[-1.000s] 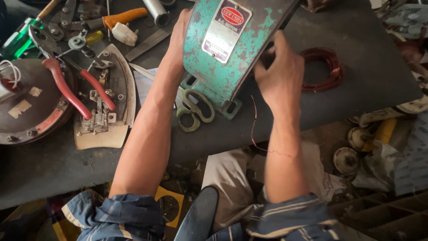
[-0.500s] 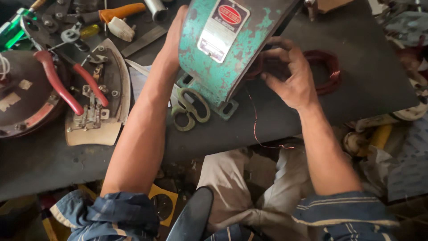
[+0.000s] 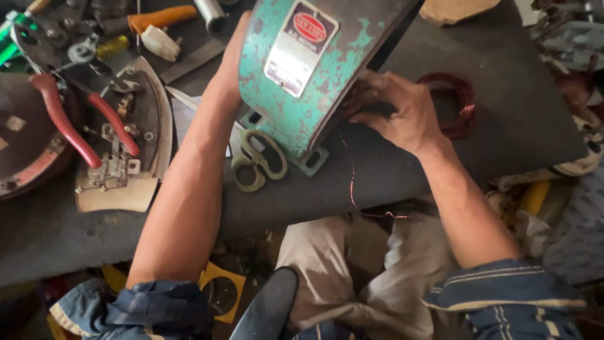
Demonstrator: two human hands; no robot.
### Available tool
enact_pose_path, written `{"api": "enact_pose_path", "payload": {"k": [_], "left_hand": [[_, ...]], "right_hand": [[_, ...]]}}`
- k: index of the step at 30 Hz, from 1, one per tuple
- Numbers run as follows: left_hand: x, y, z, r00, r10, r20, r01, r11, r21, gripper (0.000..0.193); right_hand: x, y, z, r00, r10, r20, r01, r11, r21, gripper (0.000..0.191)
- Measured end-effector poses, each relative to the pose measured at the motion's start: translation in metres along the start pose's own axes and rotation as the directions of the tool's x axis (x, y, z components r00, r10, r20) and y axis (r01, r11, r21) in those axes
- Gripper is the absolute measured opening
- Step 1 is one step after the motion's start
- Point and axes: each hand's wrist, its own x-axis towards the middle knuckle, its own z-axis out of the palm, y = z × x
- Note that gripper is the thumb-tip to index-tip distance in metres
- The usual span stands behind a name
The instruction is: The person cuts a small piece of paper with scissors and then inserts it into the stator slots of a teal motor housing. They proceed to wind a copper wire into the stator slots by hand, carefully tucking the wire into place.
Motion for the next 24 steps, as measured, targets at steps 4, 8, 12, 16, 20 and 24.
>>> {"api": "enact_pose_path", "payload": {"k": [4, 8, 12, 16, 20, 24], "left_hand": [[-0.002, -0.005, 0.002, 0.993, 0.117, -0.026, -0.115, 0.991, 0.065, 0.045], [-0.007, -0.004, 0.002, 0.999, -0.02, -0.038, 0.013, 0.983, -0.185, 0.049], [-0.01, 0.008, -0.005, 1.0, 0.006, -0.029, -0.011, 0.984, -0.175, 0.051], [-0.009, 0.031, -0.008, 0.991, -0.137, -0.001, 0.112, 0.818, -0.565, 0.05], [-0.001, 0.049, -0.017, 0.976, -0.185, 0.112, 0.213, 0.737, -0.641, 0.05], [0.0, 0.055, -0.021, 0.99, -0.114, 0.082, 0.139, 0.731, -0.668, 0.059]], "right_hand": [[0.006, 0.007, -0.004, 0.999, -0.025, 0.031, 0.023, 0.998, 0.065, 0.067], [0.017, 0.012, -0.006, 0.992, -0.035, 0.124, 0.006, 0.974, 0.225, 0.064], [0.026, 0.013, -0.008, 0.986, -0.099, 0.131, 0.082, 0.989, 0.124, 0.05], [0.026, 0.009, -0.009, 0.985, -0.097, 0.144, 0.081, 0.99, 0.113, 0.051], [0.024, 0.005, -0.007, 0.99, -0.06, 0.13, 0.051, 0.996, 0.074, 0.045], [0.018, -0.002, -0.004, 0.999, -0.021, 0.044, 0.024, 0.997, -0.071, 0.054]]}}
